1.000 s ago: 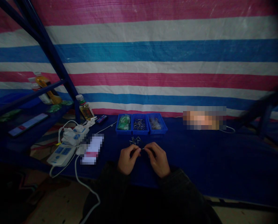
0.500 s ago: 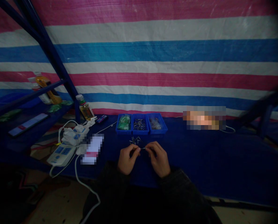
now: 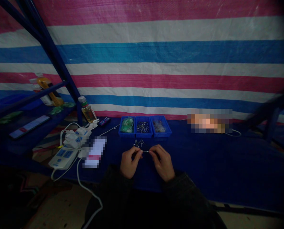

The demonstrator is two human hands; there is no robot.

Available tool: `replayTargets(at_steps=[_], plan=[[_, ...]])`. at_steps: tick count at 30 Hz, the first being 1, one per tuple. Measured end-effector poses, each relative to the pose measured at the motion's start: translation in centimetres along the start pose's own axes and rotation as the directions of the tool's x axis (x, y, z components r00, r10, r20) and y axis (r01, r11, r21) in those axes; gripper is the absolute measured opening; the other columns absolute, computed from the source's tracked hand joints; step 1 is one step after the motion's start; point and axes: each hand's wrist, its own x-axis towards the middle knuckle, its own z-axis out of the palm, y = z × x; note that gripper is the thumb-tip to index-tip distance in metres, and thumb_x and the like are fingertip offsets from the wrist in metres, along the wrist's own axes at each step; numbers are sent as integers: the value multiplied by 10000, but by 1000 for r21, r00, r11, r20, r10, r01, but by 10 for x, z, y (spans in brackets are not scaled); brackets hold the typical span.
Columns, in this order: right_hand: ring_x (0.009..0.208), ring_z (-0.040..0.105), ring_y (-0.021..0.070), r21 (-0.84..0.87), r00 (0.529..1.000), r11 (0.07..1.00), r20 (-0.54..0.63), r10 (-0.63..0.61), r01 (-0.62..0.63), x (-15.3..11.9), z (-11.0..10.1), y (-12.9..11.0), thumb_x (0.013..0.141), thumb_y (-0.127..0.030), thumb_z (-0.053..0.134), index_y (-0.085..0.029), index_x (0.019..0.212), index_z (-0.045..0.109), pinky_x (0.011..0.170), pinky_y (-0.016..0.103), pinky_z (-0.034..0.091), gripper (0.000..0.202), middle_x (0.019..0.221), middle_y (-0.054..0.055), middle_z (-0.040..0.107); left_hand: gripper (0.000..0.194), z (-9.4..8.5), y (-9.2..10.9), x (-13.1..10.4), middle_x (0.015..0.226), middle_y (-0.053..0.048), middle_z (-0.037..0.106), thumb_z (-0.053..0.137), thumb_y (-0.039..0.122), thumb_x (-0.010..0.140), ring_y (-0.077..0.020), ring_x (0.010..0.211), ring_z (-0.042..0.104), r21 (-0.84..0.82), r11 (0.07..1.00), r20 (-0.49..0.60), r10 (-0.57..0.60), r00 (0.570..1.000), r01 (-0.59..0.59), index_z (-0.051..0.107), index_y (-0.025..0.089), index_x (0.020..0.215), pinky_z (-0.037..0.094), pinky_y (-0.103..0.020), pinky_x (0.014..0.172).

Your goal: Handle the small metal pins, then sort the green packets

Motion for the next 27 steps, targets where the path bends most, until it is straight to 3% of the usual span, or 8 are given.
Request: replayTargets(at_steps=[6,13,16,19,21,27], plan=[[854,646,208,-142,999,989,13,-30,32,18,-8,12,990,-213,542,-232,930,625,781,319,495,104,941,47,659,241,-1,-3,1,712,-4,678,558,329,992,-161,702,671,-27,999,-92,-26,995,24,671,181,839,494,-244,700],[838,640,218,-361,994,931,-79,-77,44,80,-8,20,990,-262,577,-213,964,667,775,334,483,106,975,66,679,229,-2,-3,1,711,-4,671,558,320,996,-157,701,661,-30,999,-92,-25,995,23,669,175,856,489,-247,706],[959,627,265,-399,988,914,-92,-124,78,96,-1,23,990,-296,584,-207,1035,697,865,389,480,151,1007,92,693,229,-3,-2,1,715,-7,676,555,325,995,-162,707,665,-27,999,-91,-28,995,25,672,178,864,494,-253,711],[1047,607,288,-391,981,915,-114,-155,99,89,4,27,988,-300,581,-212,1132,688,918,416,473,200,1070,106,696,238,-3,-2,0,718,-9,678,550,334,997,-165,708,666,-30,999,-86,-27,996,24,670,181,859,496,-256,713],[1002,630,265,-355,985,928,-85,-149,110,77,7,30,996,-284,561,-216,1109,689,893,382,482,184,1029,91,703,237,-3,-3,0,717,-9,677,553,339,995,-165,704,668,-35,999,-87,-30,996,27,669,182,862,496,-256,709],[741,662,166,-352,976,924,205,-78,148,48,15,40,988,-241,564,-239,992,688,688,268,462,124,915,17,723,230,-2,-4,0,721,-13,682,557,342,991,-166,696,668,-41,999,-121,-36,992,32,672,181,874,502,-257,703]])
